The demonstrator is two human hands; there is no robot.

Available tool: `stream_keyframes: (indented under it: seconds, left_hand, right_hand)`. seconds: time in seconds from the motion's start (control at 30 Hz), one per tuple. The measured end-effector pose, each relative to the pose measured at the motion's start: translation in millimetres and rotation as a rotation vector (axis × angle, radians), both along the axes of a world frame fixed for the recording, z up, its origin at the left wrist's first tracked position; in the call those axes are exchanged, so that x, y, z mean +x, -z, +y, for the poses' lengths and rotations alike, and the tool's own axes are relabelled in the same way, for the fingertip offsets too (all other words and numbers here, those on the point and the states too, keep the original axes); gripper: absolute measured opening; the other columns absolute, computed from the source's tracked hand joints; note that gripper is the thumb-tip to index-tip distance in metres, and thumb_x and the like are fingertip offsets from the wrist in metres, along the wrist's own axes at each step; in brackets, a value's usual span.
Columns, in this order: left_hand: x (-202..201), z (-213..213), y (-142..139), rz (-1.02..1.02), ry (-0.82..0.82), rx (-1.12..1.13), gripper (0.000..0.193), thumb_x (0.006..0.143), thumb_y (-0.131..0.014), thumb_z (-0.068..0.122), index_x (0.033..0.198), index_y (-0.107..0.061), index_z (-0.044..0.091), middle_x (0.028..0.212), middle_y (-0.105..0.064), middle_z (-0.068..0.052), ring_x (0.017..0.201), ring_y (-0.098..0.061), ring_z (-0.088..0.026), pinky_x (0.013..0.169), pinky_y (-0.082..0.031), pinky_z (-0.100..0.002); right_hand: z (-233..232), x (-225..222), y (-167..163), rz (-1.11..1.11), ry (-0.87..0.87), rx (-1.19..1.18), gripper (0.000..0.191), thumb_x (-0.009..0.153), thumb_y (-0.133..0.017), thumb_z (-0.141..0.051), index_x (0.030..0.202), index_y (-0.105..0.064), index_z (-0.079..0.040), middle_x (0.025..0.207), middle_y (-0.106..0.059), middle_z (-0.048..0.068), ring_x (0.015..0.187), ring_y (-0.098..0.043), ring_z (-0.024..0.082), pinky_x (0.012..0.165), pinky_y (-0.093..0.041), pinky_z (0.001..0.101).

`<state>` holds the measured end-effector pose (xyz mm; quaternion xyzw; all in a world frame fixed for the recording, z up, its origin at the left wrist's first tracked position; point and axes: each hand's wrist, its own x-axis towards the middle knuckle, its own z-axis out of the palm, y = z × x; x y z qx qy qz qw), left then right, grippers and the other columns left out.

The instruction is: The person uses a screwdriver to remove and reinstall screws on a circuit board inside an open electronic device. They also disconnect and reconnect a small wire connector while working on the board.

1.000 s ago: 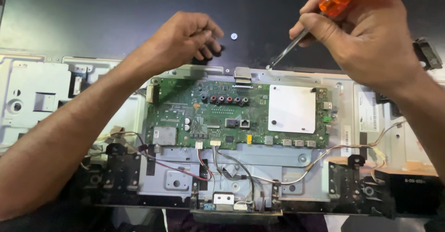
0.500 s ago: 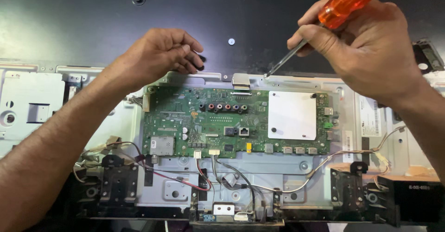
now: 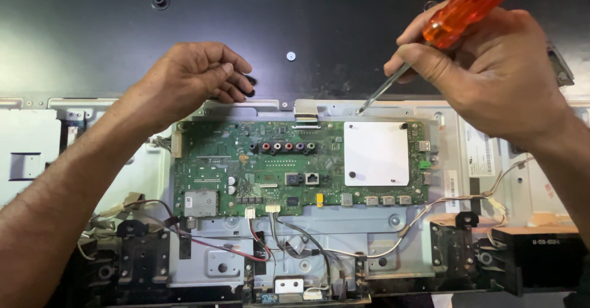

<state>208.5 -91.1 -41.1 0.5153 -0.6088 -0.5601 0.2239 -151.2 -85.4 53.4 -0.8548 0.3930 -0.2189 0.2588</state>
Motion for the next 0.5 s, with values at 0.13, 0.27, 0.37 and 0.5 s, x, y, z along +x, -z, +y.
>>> stream_keyframes:
  seconds: [0.13, 0.27, 0.37, 0.5]
  left_hand:
    - [-2.0, 0.4, -1.2, -0.010, -0.001, -0.003, 0.027, 0.105, -0.043, 0.006, 0.119, -0.062, -0.004, 0.104, -0.074, -0.016, 0.091, -0.071, -0.017, 0.083, -0.061, -0.028]
    - [-3.4, 0.1, -1.0, -0.017, 0.005, -0.016, 0.026, 0.104, -0.043, 0.005, 0.119, -0.062, -0.005, 0.104, -0.074, -0.016, 0.091, -0.071, -0.018, 0.083, -0.061, -0.028]
    - [-5.5, -0.6, -0.8, 0.019, 0.020, -0.031, 0.025, 0.104, -0.044, 0.004, 0.118, -0.062, -0.006, 0.106, -0.074, -0.016, 0.092, -0.071, -0.017, 0.083, -0.060, -0.028]
    - [-10.4, -1.3, -2.8, -0.055, -0.007, -0.026, 0.026, 0.103, -0.044, 0.003, 0.117, -0.064, -0.004, 0.104, -0.074, -0.015, 0.092, -0.071, -0.017, 0.082, -0.060, -0.028]
  right_hand:
    - [0.6, -2.7, 3.5, -0.076, -0.001, 0.048, 0.009, 0.106, -0.058, -0.003, 0.110, -0.062, 0.003, 0.095, -0.071, 0.014, 0.099, -0.076, 0.022, 0.092, -0.062, 0.0359]
    - [0.8, -3.0, 5.7, -0.104, -0.040, 0.050, 0.010, 0.110, -0.059, -0.004, 0.114, -0.063, 0.004, 0.100, -0.072, 0.014, 0.103, -0.077, 0.021, 0.092, -0.060, 0.0352]
    - [1.8, -3.4, 7.6, -0.149, -0.030, 0.065, 0.012, 0.108, -0.060, -0.006, 0.114, -0.063, 0.003, 0.099, -0.072, 0.012, 0.100, -0.076, 0.018, 0.089, -0.063, 0.0312]
    - [4.6, -5.0, 8.6, -0.054, 0.017, 0.020, 0.011, 0.107, -0.065, -0.007, 0.112, -0.069, 0.001, 0.094, -0.075, 0.009, 0.077, -0.071, 0.013, 0.063, -0.056, 0.0253]
